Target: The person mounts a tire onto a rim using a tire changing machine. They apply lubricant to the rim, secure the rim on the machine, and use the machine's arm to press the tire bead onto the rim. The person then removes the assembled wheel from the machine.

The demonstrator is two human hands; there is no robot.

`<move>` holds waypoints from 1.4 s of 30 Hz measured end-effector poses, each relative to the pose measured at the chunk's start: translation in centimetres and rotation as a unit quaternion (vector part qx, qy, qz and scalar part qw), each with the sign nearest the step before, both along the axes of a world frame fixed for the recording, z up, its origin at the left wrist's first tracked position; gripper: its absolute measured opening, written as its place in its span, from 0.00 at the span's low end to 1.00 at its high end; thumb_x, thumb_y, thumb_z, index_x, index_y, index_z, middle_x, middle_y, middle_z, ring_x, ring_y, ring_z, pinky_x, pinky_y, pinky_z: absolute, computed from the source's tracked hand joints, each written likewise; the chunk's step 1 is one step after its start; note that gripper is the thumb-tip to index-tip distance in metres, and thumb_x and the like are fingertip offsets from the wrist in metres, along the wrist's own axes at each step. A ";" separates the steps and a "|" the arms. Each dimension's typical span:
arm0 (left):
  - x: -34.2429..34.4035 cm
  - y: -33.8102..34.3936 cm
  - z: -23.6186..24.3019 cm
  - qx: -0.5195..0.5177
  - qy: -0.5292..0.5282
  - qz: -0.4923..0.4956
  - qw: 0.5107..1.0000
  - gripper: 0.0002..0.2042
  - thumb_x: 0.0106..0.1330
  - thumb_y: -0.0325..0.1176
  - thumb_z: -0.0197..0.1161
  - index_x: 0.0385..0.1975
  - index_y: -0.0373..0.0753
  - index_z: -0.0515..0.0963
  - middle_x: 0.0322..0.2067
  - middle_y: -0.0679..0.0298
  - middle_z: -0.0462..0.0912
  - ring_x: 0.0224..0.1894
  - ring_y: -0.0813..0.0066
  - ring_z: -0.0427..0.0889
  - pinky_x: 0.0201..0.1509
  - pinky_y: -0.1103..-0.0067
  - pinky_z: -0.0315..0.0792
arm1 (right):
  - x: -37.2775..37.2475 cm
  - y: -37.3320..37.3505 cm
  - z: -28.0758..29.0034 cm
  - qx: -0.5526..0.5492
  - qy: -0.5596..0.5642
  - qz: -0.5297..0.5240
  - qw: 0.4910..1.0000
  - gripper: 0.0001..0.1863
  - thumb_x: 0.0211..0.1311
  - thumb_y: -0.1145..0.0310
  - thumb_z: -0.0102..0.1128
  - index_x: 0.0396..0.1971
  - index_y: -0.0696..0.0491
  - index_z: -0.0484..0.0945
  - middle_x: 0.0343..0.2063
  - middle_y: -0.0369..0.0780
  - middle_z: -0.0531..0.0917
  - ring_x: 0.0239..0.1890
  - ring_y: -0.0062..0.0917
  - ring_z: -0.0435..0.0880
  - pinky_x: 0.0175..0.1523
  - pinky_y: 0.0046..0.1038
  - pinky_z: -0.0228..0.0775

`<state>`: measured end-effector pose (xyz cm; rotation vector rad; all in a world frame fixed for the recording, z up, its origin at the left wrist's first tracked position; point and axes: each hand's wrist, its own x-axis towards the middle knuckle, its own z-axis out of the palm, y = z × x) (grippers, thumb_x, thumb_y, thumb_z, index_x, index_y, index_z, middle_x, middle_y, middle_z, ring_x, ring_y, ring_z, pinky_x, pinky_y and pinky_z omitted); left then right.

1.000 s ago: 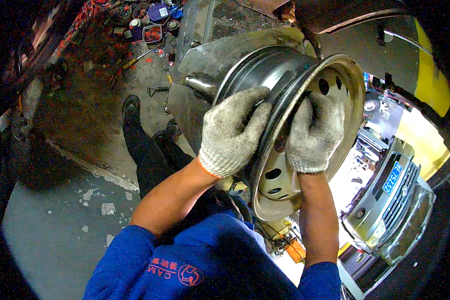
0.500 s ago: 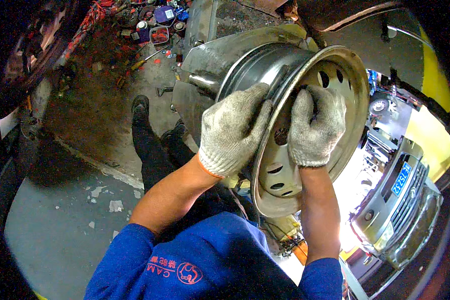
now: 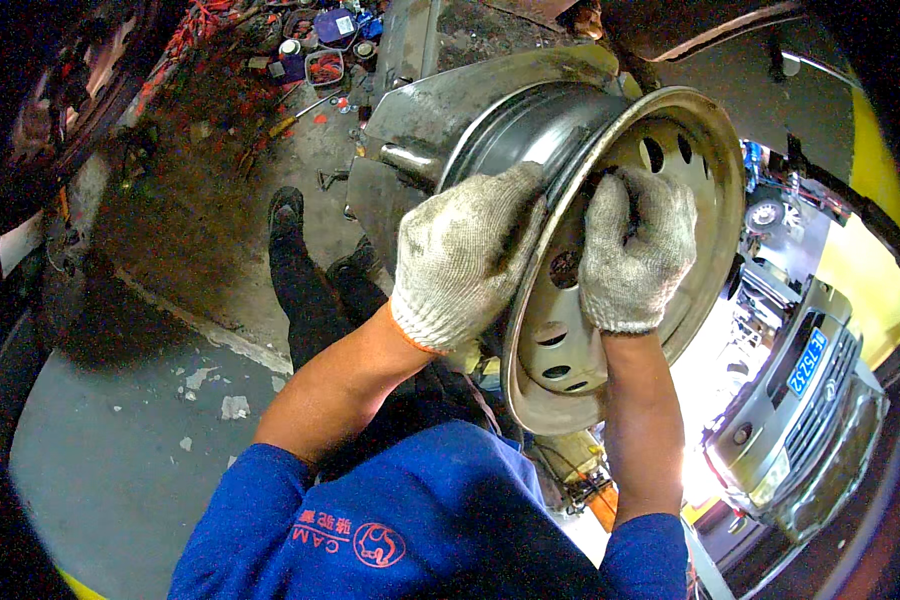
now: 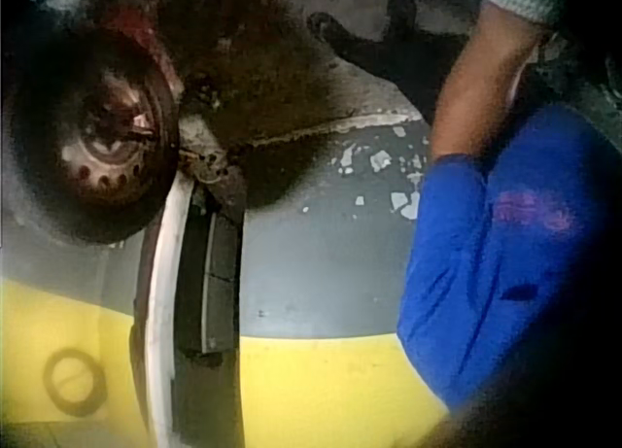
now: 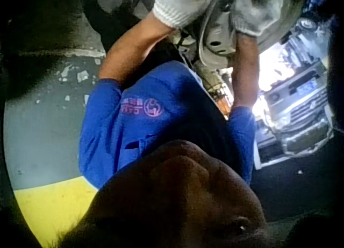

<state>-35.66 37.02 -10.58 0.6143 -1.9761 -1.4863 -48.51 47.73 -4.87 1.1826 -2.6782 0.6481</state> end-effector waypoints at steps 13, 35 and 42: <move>-1.8 -1.6 -0.5 0.032 0.010 -0.041 0.999 0.11 0.63 0.31 0.66 0.43 0.36 0.83 0.35 0.49 0.86 0.36 0.50 0.87 0.42 0.64 0.81 | 0.1 -0.3 0.1 0.022 0.012 0.012 1.000 0.05 0.58 0.76 0.66 0.34 0.59 0.82 0.31 0.47 0.83 0.35 0.40 0.80 0.45 0.37 0.72; -1.2 -1.5 -0.4 0.043 0.004 -0.066 0.997 0.11 0.63 0.32 0.66 0.43 0.36 0.84 0.36 0.48 0.86 0.38 0.49 0.86 0.43 0.64 0.80 | 0.0 0.0 -0.1 0.014 -0.020 -0.033 0.999 0.06 0.58 0.73 0.68 0.34 0.58 0.83 0.30 0.46 0.83 0.35 0.40 0.82 0.46 0.36 0.73; -0.6 -0.9 -0.6 0.066 0.016 -0.058 0.996 0.12 0.66 0.32 0.65 0.45 0.35 0.84 0.38 0.48 0.86 0.41 0.48 0.87 0.46 0.64 0.81 | 0.2 0.0 0.1 0.038 0.033 0.001 0.999 0.06 0.57 0.72 0.68 0.34 0.57 0.83 0.30 0.44 0.83 0.36 0.40 0.82 0.49 0.38 0.72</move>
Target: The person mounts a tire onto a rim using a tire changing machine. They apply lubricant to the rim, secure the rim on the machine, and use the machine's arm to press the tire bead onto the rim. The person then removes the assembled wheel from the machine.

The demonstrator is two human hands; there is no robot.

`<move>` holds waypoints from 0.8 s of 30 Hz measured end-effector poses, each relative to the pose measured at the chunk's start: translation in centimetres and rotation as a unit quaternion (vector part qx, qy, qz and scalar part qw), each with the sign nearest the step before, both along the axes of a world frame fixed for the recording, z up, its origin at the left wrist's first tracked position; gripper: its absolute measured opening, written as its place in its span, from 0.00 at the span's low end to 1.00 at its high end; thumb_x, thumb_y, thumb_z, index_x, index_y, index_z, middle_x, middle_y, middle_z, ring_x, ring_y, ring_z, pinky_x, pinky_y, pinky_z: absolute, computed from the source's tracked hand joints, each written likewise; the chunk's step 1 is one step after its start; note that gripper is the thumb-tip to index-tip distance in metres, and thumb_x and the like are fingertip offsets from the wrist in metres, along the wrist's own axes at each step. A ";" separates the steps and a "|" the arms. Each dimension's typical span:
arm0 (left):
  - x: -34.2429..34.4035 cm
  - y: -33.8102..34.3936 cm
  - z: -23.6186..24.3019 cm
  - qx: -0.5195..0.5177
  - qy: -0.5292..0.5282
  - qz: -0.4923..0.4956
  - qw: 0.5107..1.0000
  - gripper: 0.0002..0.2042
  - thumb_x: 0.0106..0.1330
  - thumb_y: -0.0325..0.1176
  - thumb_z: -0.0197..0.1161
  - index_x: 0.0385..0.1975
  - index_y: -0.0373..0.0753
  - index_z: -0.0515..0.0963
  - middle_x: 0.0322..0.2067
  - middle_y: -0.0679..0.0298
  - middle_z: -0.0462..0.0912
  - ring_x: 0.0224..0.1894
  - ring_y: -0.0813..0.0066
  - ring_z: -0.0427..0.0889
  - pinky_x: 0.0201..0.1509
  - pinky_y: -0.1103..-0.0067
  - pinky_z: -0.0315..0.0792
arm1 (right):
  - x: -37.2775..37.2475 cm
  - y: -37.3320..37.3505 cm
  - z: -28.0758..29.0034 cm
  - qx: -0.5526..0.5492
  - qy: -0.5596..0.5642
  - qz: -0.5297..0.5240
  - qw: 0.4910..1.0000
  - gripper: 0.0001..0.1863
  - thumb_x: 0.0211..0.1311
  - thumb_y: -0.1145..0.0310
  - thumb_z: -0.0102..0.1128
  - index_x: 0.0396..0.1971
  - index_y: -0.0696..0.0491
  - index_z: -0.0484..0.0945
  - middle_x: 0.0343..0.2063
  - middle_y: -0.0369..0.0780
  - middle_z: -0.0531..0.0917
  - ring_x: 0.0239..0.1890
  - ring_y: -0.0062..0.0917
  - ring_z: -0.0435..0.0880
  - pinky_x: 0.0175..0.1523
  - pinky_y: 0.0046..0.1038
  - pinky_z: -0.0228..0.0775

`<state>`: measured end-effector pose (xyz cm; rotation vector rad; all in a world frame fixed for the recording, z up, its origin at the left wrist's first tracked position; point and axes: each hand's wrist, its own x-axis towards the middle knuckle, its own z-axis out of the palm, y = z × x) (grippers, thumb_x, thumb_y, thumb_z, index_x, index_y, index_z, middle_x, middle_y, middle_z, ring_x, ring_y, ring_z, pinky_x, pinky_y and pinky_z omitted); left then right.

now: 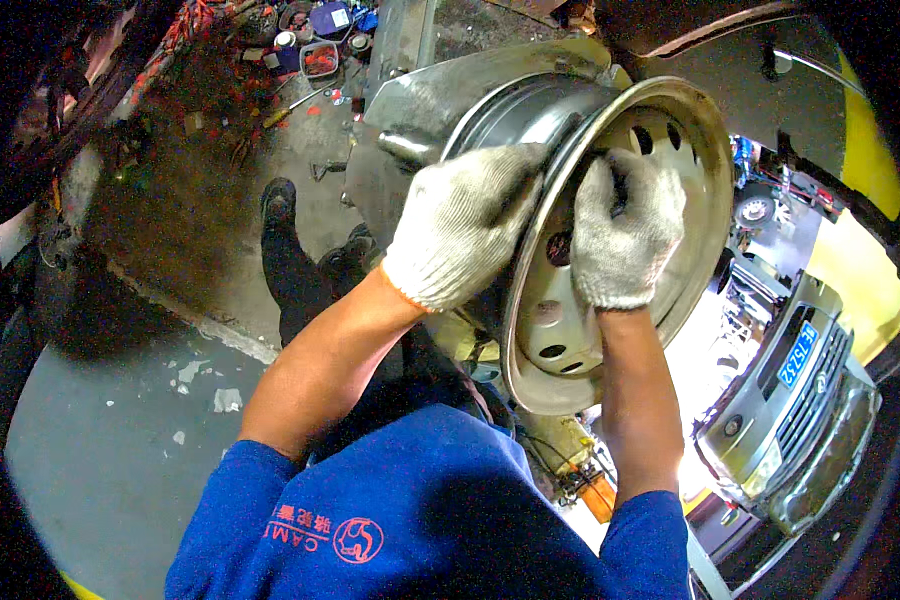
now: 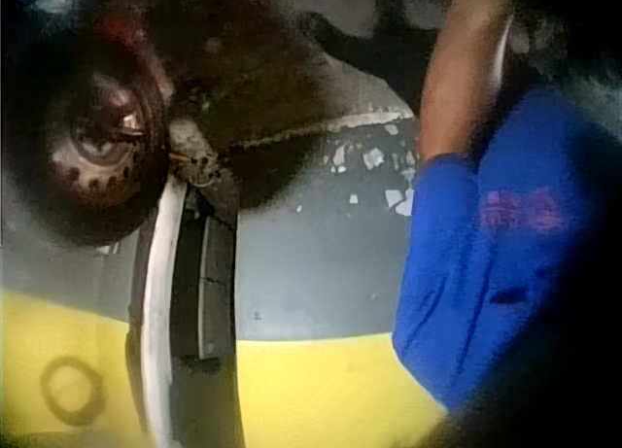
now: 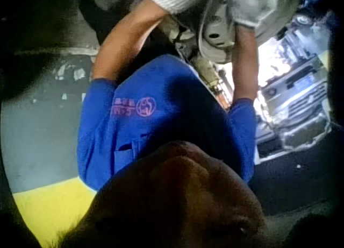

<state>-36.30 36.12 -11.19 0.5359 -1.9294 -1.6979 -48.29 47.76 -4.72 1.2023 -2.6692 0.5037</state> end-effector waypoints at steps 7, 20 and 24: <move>-2.2 -2.0 -0.3 -0.037 -0.009 -0.041 0.998 0.10 0.64 0.35 0.62 0.37 0.37 0.83 0.33 0.47 0.84 0.37 0.45 0.84 0.42 0.60 0.78 | -0.2 -0.4 -0.3 -0.016 -0.024 -0.004 1.000 0.05 0.59 0.71 0.68 0.33 0.56 0.83 0.29 0.45 0.83 0.35 0.40 0.82 0.46 0.37 0.72; -1.0 -0.3 -1.2 0.063 -0.015 -0.039 0.997 0.12 0.68 0.35 0.64 0.44 0.34 0.84 0.39 0.45 0.85 0.42 0.50 0.87 0.47 0.66 0.80 | -0.1 -0.4 0.1 -0.019 -0.007 0.016 1.000 0.06 0.59 0.71 0.68 0.34 0.56 0.83 0.30 0.45 0.83 0.34 0.38 0.82 0.45 0.37 0.71; -1.7 -0.7 -1.5 0.051 -0.023 -0.038 0.998 0.12 0.69 0.36 0.63 0.43 0.34 0.83 0.38 0.46 0.86 0.43 0.49 0.87 0.47 0.65 0.80 | 0.1 -0.6 0.4 0.006 0.003 0.037 0.999 0.07 0.57 0.73 0.67 0.35 0.56 0.83 0.30 0.44 0.83 0.33 0.38 0.81 0.46 0.37 0.70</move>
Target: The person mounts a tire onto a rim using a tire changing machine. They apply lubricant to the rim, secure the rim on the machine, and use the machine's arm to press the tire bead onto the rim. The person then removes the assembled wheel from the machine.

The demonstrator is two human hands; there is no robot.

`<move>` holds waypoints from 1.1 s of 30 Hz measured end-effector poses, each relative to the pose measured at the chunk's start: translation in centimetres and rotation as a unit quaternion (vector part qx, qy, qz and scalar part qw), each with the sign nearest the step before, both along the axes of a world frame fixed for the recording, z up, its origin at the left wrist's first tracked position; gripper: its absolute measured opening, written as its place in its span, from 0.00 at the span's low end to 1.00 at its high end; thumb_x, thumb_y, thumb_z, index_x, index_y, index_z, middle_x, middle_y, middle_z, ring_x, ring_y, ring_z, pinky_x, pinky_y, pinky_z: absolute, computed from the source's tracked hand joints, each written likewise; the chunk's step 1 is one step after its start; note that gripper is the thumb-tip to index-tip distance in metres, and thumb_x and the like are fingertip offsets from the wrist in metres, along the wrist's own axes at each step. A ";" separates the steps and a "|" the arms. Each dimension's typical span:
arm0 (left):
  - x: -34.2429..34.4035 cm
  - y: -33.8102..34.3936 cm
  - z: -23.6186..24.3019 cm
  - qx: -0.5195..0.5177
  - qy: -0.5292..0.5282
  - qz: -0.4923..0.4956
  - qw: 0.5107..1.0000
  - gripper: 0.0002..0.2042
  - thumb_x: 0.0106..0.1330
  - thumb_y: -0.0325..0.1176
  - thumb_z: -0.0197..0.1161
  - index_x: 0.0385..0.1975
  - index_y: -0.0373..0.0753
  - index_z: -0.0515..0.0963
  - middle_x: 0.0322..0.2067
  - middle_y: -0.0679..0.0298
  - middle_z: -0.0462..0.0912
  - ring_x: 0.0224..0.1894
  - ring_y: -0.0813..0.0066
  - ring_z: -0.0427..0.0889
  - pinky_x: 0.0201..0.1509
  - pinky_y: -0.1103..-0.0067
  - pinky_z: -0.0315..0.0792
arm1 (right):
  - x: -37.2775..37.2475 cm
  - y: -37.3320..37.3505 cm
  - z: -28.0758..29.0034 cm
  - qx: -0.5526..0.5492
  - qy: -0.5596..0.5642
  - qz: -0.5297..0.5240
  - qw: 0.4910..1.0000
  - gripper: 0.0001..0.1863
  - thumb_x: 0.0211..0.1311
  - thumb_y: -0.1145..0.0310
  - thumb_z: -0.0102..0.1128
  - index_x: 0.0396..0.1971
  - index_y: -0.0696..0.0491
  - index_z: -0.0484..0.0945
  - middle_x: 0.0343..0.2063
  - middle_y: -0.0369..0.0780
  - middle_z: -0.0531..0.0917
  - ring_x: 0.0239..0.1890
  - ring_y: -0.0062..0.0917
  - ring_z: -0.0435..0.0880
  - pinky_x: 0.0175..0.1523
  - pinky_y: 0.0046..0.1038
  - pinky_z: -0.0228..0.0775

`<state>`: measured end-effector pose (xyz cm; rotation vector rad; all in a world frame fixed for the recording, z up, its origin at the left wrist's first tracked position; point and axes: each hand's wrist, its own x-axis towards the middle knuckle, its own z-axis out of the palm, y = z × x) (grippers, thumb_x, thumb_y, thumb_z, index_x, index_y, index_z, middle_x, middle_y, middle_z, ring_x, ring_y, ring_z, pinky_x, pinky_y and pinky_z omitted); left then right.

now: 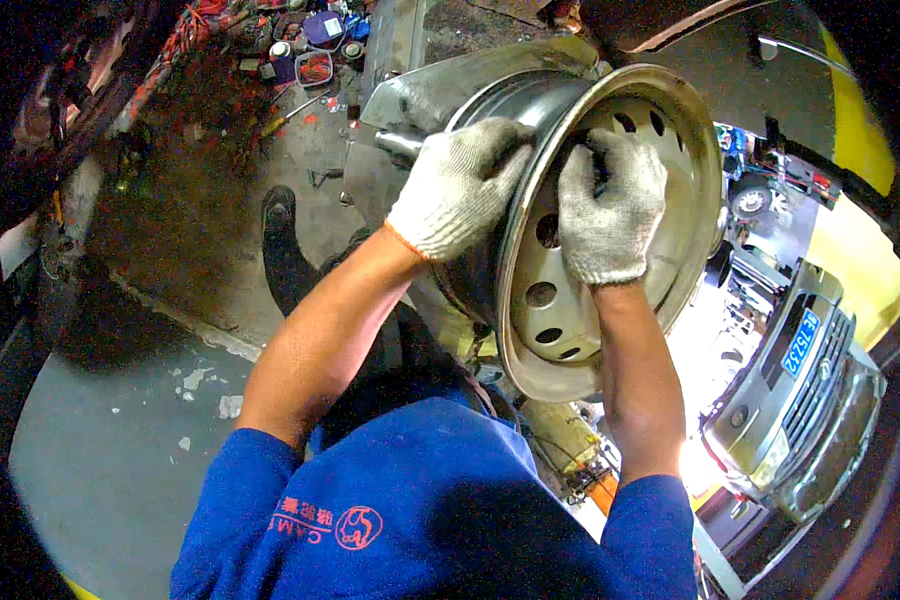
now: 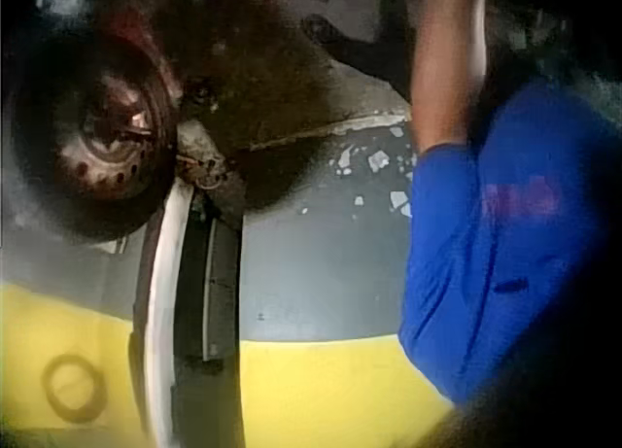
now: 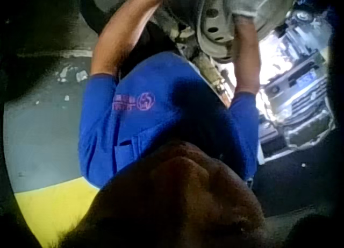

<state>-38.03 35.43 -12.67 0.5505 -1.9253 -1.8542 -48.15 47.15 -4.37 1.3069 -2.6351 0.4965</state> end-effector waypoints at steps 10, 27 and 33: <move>4.7 2.1 0.4 0.163 -0.076 0.153 0.972 0.14 0.68 0.35 0.63 0.47 0.32 0.83 0.39 0.51 0.88 0.42 0.67 0.86 0.51 0.74 0.77 | -0.8 0.3 -0.2 -0.005 0.033 0.003 0.999 0.08 0.63 0.67 0.66 0.37 0.54 0.82 0.33 0.45 0.83 0.38 0.43 0.81 0.47 0.42 0.69; 17.6 -5.5 11.3 0.243 -0.158 0.014 0.957 0.14 0.72 0.31 0.62 0.56 0.41 0.78 0.35 0.71 0.81 0.27 0.88 0.73 0.25 0.87 0.66 | 13.6 0.3 12.2 -0.504 -0.510 -0.239 0.654 0.11 0.78 0.67 0.49 0.40 0.57 0.77 0.34 0.34 0.81 0.36 0.18 0.78 0.40 0.20 0.70; 16.5 -3.6 14.6 0.205 -0.193 -0.095 0.955 0.17 0.70 0.34 0.63 0.55 0.35 0.78 0.42 0.64 0.83 0.35 0.79 0.77 0.32 0.82 0.68 | 20.1 8.0 15.1 -0.472 -0.441 -0.463 0.607 0.20 0.71 0.59 0.57 0.55 0.57 0.79 0.49 0.42 0.84 0.53 0.29 0.81 0.58 0.32 0.73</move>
